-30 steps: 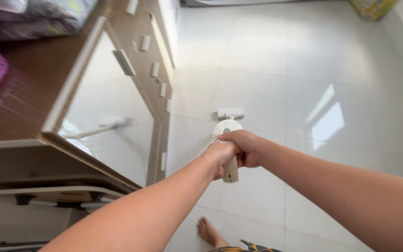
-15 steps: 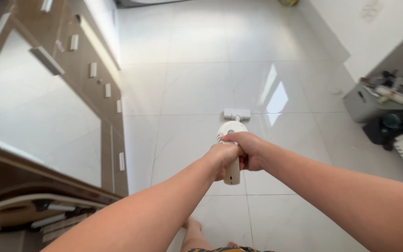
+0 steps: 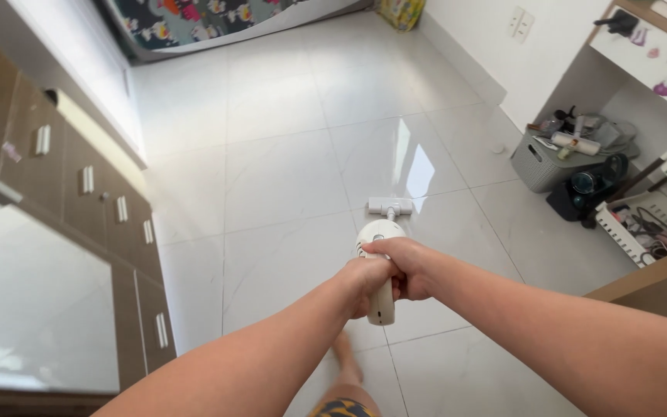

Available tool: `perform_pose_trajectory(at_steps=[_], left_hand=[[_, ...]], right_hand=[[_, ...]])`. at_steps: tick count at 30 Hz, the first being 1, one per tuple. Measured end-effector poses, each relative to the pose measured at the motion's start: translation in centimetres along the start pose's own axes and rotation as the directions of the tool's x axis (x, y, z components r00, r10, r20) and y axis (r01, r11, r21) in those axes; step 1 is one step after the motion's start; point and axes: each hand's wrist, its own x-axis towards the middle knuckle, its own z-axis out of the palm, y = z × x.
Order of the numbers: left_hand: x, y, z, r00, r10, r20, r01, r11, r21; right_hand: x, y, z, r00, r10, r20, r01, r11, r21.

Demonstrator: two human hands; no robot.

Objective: Vacuuming the white tiled floor of a bedroom and a short hallway using a white handheld vacuum.

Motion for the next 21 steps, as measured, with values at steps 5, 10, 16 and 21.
perform_pose_trajectory(at_steps=[5,10,16,21], left_hand=[[5.1,3.7,-0.3,0.997,0.018,0.069,-0.02,0.999,0.033],[10.1,10.0,-0.2,0.993,0.001,0.121,-0.006,0.999,0.04],[15.4,18.8,0.4,0.985,-0.007,0.173,-0.019,0.989,0.146],[18.8,23.6,0.7,0.975,-0.01,0.221,-0.03,0.983,0.18]], right_hand=[[3.0,-3.5,-2.2,1.0,-0.007,-0.004,0.007,0.998,0.07],[6.5,-9.0,-5.5,0.998,0.011,-0.063,-0.005,0.996,0.093],[11.3,-15.7,-10.2,0.998,0.005,-0.067,0.009,0.978,0.207],[12.7,-19.8,-12.8,0.995,0.004,-0.105,0.021,0.971,0.24]])
